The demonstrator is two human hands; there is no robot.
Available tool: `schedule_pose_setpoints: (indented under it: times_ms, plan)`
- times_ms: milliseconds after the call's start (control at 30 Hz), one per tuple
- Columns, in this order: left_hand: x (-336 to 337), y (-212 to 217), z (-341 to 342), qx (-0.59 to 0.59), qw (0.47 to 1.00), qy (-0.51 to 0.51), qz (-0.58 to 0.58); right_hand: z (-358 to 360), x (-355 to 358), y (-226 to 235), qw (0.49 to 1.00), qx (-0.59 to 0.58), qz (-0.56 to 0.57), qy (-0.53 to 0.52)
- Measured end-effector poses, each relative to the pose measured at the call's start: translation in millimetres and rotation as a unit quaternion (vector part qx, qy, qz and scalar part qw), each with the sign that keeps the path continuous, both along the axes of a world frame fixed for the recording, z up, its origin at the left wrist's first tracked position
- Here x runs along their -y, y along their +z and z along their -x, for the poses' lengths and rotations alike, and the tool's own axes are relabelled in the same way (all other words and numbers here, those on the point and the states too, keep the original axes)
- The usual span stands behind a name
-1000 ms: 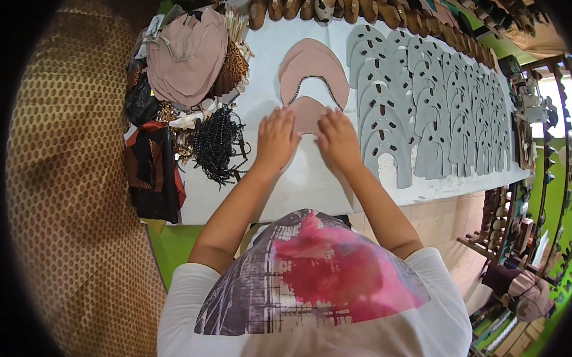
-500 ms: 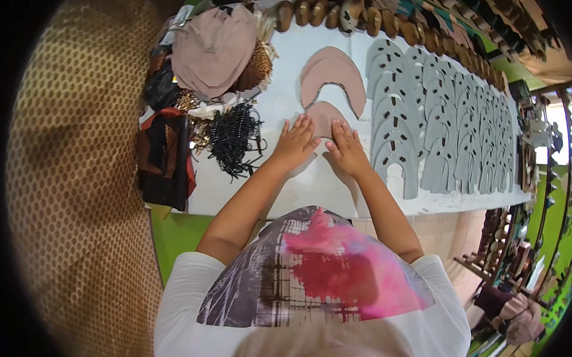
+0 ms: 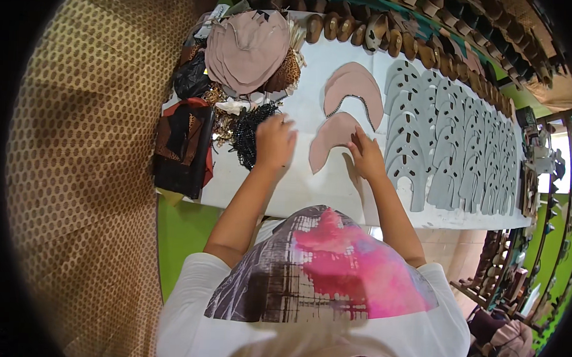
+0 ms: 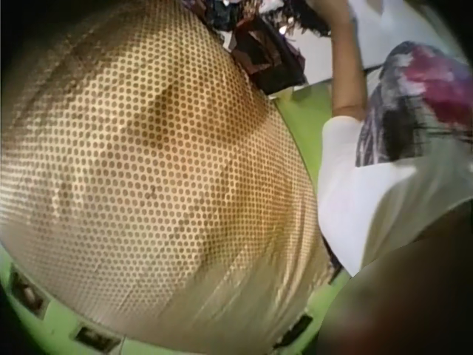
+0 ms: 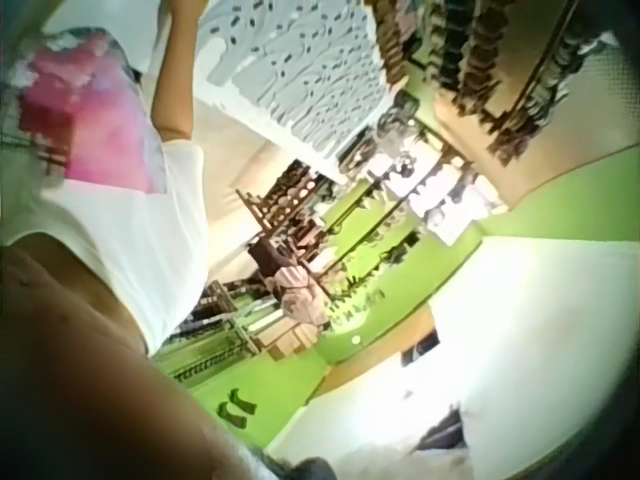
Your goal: Arranging shoe upper components and attaching decorative black trim to them at a factory workstation.
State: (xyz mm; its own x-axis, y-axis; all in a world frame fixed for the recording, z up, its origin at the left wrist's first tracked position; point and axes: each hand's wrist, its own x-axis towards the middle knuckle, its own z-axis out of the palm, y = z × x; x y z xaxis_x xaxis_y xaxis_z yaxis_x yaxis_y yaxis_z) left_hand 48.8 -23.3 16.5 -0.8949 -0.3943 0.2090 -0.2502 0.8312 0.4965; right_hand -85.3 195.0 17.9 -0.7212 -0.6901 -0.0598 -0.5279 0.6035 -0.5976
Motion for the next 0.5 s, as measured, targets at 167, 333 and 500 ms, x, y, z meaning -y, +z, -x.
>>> schedule_pose_setpoints:
  times_ms: [167, 333, 500]
  plan:
    - [34, 17, -2, -0.008, 0.965, 0.217, 0.144, -5, 8, 1, 0.994, -0.008, 0.111, -0.013]
    - [48, 20, -2, 0.048, 0.971, 0.191, 0.137, -8, 17, -3, 0.989, -0.019, 0.145, 0.004]
    - [70, 31, -7, -0.005, 0.967, 0.252, -0.031, -9, 20, 8, 0.983, 0.004, 0.181, -0.024]
